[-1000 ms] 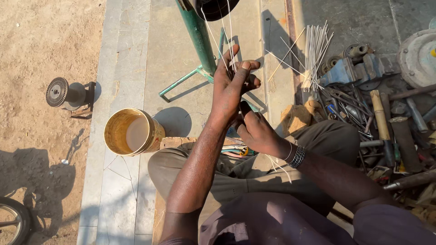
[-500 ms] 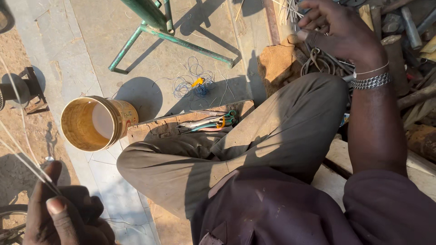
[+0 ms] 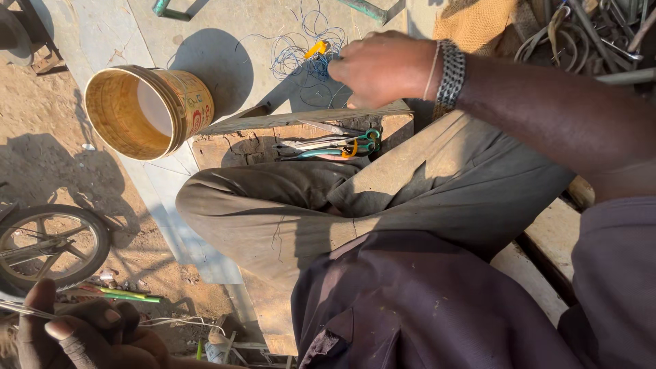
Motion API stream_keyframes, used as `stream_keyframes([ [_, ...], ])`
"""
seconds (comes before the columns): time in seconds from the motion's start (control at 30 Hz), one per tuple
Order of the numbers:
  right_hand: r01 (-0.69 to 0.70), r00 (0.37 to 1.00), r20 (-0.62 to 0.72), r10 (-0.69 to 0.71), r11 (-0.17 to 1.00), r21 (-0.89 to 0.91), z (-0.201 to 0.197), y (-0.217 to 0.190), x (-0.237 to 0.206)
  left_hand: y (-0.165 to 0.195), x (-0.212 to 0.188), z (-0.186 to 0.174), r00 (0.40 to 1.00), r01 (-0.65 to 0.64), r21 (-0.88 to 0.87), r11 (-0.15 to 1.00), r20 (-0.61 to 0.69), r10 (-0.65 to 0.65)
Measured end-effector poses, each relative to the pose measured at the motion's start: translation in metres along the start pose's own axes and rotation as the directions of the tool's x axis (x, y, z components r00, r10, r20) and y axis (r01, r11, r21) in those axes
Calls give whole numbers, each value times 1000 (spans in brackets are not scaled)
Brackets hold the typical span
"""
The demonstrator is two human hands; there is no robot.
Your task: The person sits on the ground repairing a cylindrical metal container, threading and looping wire around its rim and base. They pull the wire taut by hand, then use pliers to grip, twist and trim the wire, working the container on their lap.
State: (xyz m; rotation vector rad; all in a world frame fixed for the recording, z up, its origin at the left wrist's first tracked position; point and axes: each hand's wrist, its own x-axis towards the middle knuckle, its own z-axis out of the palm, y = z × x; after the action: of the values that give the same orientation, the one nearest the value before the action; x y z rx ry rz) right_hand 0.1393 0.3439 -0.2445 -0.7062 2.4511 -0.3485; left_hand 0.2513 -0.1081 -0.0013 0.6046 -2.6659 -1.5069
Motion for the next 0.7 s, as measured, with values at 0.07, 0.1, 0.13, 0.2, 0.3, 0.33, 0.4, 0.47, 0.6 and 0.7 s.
stream_keyframes([
  [0.07,83,991,100,-89,995,63,26,-42,38,-3,-1,17,986,-155,-138,978,-75,146],
  [0.1,114,990,76,-117,993,42,42,-57,47,-2,-2,21,974,-216,-182,959,-103,200],
  [0.13,146,988,52,-147,989,22,57,-69,54,0,-3,23,968,-243,-187,952,-107,226],
  [0.2,244,966,-90,-241,970,13,85,-81,54,3,-6,30,964,-261,-204,943,-106,244],
  [0.3,255,962,-94,-254,967,-1,113,-94,57,5,-5,38,960,-280,-249,927,-94,264],
  [0.33,237,970,-60,-237,972,-9,119,-98,59,4,-4,41,953,-302,-269,915,-94,288],
  [0.4,170,983,-65,-170,985,-14,129,-107,68,2,-4,42,951,-309,-312,898,-91,296],
  [0.47,157,987,-16,-157,987,-25,139,-118,75,-1,-10,34,959,-284,-339,897,-81,273],
  [0.6,201,980,-43,-197,971,127,159,-122,90,-9,-21,13,956,-289,-306,907,-50,288],
  [0.7,203,978,-39,-203,905,374,167,-105,96,-13,-26,-2,951,-297,-274,915,-3,308],
])
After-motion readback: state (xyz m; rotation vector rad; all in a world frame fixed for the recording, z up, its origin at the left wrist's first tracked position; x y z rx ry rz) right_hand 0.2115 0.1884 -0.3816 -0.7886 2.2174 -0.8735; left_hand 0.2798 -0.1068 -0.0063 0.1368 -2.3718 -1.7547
